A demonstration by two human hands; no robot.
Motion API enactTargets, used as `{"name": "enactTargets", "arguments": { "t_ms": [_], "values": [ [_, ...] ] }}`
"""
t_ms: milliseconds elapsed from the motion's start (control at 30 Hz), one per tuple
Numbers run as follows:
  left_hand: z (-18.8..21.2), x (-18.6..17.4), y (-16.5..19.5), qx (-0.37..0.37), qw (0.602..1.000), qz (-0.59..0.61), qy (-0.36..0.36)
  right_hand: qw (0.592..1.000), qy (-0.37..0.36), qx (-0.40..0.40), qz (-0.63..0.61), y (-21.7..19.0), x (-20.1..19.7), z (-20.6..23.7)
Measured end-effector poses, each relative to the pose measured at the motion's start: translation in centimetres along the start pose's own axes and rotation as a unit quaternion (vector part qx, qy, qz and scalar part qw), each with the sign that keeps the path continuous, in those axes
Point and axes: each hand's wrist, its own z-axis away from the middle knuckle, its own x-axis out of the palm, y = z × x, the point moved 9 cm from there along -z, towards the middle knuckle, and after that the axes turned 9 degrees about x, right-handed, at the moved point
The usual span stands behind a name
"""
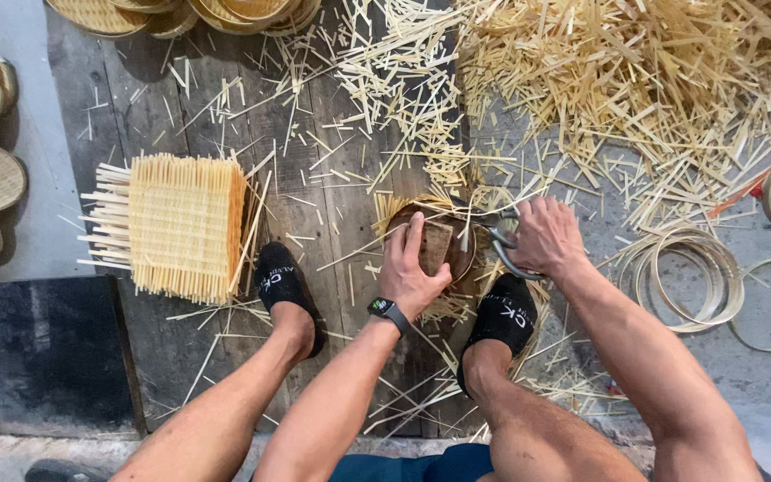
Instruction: The person sits on the floor of a bamboo workshop and trims excess bamboo strips from woven bamboo mats with scissors, working over a round wooden form. They cut protruding strip ends, press the woven mat flat, and handle bamboo rings and finished woven pieces, stacking completed mats aside.
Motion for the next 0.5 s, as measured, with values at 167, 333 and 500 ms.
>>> {"name": "enactTargets", "arguments": {
  "t_ms": [167, 333, 500],
  "values": [
    [-0.5, -0.3, -0.6, 0.063, 0.997, 0.008, -0.044, 0.986, -0.161, 0.048, 0.017, 2.5, 1.5, 0.6],
    [-1.3, -0.7, 0.1, 0.092, 0.991, 0.035, -0.089, 0.998, -0.051, 0.005, 0.026, 0.1, -0.1, -0.1],
    [-1.7, -2.4, 1.2, 0.096, 0.995, 0.009, -0.038, 0.993, -0.111, 0.029, 0.011, 1.3, 2.4, -0.5]
  ]
}}
